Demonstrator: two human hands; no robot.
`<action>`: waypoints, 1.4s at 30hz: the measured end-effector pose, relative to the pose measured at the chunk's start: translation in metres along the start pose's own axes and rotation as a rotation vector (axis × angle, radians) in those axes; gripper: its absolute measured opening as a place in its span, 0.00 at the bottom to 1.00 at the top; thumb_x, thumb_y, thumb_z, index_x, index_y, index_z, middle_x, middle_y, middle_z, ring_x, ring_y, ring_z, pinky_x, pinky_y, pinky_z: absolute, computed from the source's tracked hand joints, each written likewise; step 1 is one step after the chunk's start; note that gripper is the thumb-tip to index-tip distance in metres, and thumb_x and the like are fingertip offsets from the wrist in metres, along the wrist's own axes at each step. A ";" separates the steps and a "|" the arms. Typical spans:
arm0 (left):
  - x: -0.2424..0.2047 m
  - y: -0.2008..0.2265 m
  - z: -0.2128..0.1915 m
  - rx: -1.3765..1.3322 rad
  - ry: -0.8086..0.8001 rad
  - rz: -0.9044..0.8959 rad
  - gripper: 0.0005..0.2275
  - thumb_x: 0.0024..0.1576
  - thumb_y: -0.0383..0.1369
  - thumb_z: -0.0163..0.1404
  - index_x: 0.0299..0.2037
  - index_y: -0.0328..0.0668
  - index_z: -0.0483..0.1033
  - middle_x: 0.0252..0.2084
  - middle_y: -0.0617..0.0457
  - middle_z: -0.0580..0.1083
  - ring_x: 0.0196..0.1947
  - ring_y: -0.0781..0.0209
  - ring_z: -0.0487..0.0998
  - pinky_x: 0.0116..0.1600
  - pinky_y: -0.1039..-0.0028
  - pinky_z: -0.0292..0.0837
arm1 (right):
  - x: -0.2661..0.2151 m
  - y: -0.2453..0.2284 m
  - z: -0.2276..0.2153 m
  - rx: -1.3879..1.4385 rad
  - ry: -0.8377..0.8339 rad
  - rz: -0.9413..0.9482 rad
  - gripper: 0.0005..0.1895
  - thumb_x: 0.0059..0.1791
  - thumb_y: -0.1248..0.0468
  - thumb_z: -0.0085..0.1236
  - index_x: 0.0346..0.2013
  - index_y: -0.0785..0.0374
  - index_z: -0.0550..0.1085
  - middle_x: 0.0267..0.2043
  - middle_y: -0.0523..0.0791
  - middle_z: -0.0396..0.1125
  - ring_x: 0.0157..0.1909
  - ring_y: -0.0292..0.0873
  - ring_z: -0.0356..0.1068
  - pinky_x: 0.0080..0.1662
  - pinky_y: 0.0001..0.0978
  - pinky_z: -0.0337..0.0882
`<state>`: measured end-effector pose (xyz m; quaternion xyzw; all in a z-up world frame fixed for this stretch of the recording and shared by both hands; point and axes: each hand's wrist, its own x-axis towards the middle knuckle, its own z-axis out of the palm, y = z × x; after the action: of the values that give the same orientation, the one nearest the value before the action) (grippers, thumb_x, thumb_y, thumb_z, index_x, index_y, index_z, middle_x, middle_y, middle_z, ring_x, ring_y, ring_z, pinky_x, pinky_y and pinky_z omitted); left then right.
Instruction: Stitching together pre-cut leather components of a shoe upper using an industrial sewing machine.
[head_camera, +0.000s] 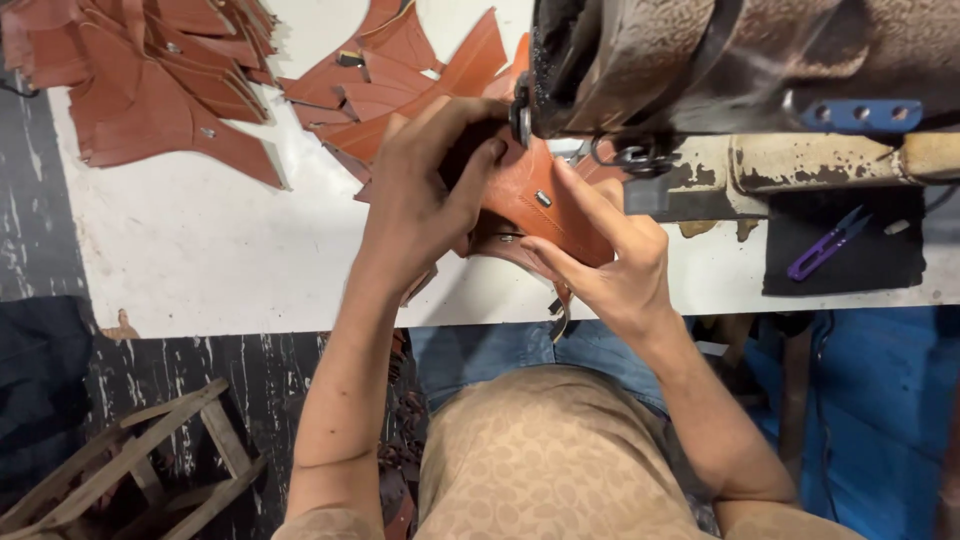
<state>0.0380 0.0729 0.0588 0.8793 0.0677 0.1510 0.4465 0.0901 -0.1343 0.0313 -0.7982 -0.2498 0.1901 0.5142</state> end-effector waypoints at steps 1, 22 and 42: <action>0.002 -0.001 0.001 -0.004 0.000 0.003 0.08 0.64 0.29 0.52 0.52 0.40 0.75 0.44 0.49 0.78 0.41 0.53 0.76 0.51 0.68 0.65 | 0.003 0.002 -0.001 -0.004 0.003 0.000 0.35 0.44 0.63 0.73 0.64 0.61 0.70 0.35 0.43 0.70 0.29 0.34 0.75 0.36 0.26 0.74; -0.004 -0.018 0.040 -0.182 0.373 -0.165 0.06 0.63 0.23 0.52 0.48 0.38 0.80 0.40 0.52 0.78 0.40 0.66 0.81 0.50 0.77 0.75 | 0.067 0.001 -0.058 -0.590 -0.259 -0.701 0.06 0.51 0.65 0.63 0.42 0.62 0.81 0.32 0.45 0.73 0.32 0.46 0.72 0.34 0.38 0.67; -0.027 -0.017 0.047 -0.325 0.159 -0.211 0.16 0.68 0.27 0.49 0.65 0.36 0.71 0.53 0.47 0.81 0.49 0.68 0.81 0.53 0.77 0.76 | 0.003 0.044 0.030 0.341 0.132 -0.058 0.25 0.57 0.75 0.58 0.69 0.69 0.67 0.48 0.43 0.71 0.47 0.30 0.72 0.51 0.22 0.74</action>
<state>0.0282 0.0402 0.0138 0.7691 0.1692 0.1815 0.5890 0.0849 -0.1256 -0.0207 -0.7026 -0.2025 0.1621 0.6626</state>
